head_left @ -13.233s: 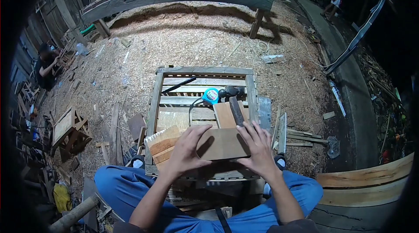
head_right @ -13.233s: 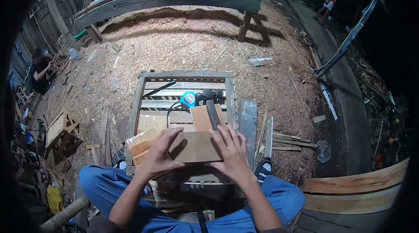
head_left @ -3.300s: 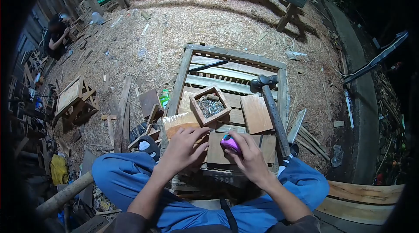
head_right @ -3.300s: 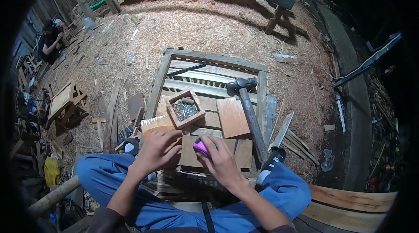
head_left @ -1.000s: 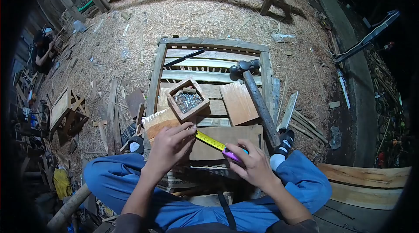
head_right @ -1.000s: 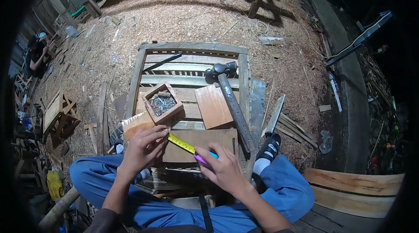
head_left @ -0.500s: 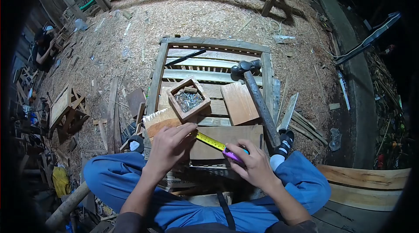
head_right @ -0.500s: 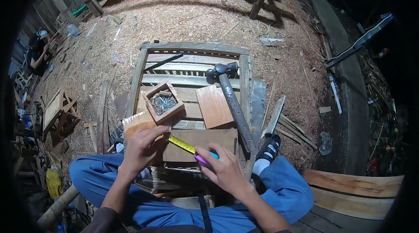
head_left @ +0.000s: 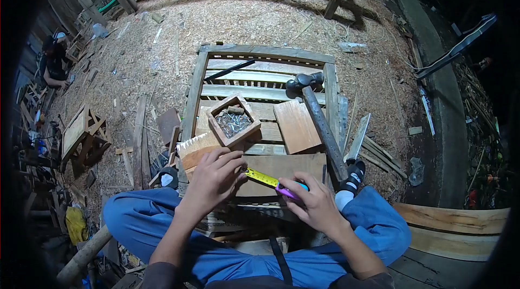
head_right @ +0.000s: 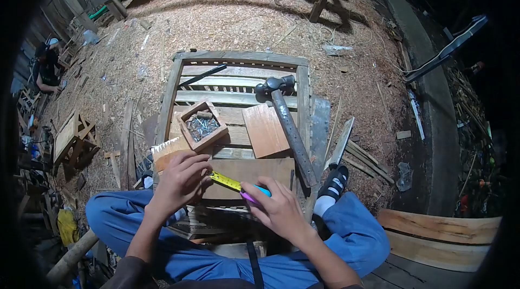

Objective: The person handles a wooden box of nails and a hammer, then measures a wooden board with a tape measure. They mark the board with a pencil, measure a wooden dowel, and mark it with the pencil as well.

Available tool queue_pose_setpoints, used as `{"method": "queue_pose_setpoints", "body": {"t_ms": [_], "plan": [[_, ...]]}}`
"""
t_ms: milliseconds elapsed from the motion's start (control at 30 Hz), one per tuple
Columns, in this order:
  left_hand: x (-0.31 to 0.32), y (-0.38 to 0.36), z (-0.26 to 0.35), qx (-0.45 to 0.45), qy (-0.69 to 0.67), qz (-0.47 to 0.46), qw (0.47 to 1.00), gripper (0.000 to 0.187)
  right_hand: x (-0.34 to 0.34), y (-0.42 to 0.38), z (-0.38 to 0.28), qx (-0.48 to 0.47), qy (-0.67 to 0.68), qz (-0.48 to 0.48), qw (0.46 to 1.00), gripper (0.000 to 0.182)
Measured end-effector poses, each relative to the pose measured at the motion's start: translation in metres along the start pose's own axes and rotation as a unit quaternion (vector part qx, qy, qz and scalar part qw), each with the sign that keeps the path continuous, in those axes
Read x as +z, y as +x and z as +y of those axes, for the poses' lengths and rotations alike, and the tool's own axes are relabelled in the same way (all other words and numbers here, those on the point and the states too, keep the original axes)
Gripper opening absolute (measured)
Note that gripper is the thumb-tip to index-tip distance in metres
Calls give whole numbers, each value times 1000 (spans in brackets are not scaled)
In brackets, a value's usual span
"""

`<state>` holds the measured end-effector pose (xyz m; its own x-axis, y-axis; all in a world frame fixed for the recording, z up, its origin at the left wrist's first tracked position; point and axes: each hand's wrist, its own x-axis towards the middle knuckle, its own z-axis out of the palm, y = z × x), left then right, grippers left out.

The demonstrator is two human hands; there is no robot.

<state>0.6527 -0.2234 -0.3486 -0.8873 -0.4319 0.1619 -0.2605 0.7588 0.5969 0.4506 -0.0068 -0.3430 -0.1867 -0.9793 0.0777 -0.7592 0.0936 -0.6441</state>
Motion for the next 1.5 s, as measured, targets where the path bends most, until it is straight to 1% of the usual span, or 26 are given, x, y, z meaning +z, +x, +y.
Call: {"method": "queue_pose_setpoints", "body": {"t_ms": [200,300,367,500,567,600,800,867,967,1167,1300,1367,1500], "plan": [[-1,-4,-5,29,50,-6,998,36,-3,2,-2,-2,7,-16,1000,62],[0,-4,-4,47,71,-1,996,35,-5,6,-1,-15,5,-1,1000,62],[0,-6,-6,47,66,-1,997,33,-7,12,-2,-35,-11,8,999,54],[-3,-9,-4,48,43,16,998,28,-10,18,-2,-44,-50,10,998,52],[-4,-10,-3,49,38,14,998,27,-11,21,-2,-47,-99,17,994,52],[-5,-11,-2,51,33,12,998,25,-11,22,-1,-48,-99,16,994,52],[-4,-16,-3,55,11,19,998,25,-6,33,3,-57,-135,42,988,59],[-3,-16,-1,56,5,22,998,26,-5,37,4,-68,-151,54,985,65],[-1,-17,-2,56,-5,26,998,26,-6,42,3,-63,-169,36,983,68],[6,-21,-1,32,-45,34,998,27,0,52,3,-56,-168,41,983,71],[10,-23,4,20,-49,51,997,22,3,58,3,-58,-162,48,984,73],[12,-24,4,14,-53,56,997,22,4,61,4,-49,-128,32,990,74],[13,-25,4,3,-60,63,996,22,9,66,8,-59,-77,34,995,75]]}}
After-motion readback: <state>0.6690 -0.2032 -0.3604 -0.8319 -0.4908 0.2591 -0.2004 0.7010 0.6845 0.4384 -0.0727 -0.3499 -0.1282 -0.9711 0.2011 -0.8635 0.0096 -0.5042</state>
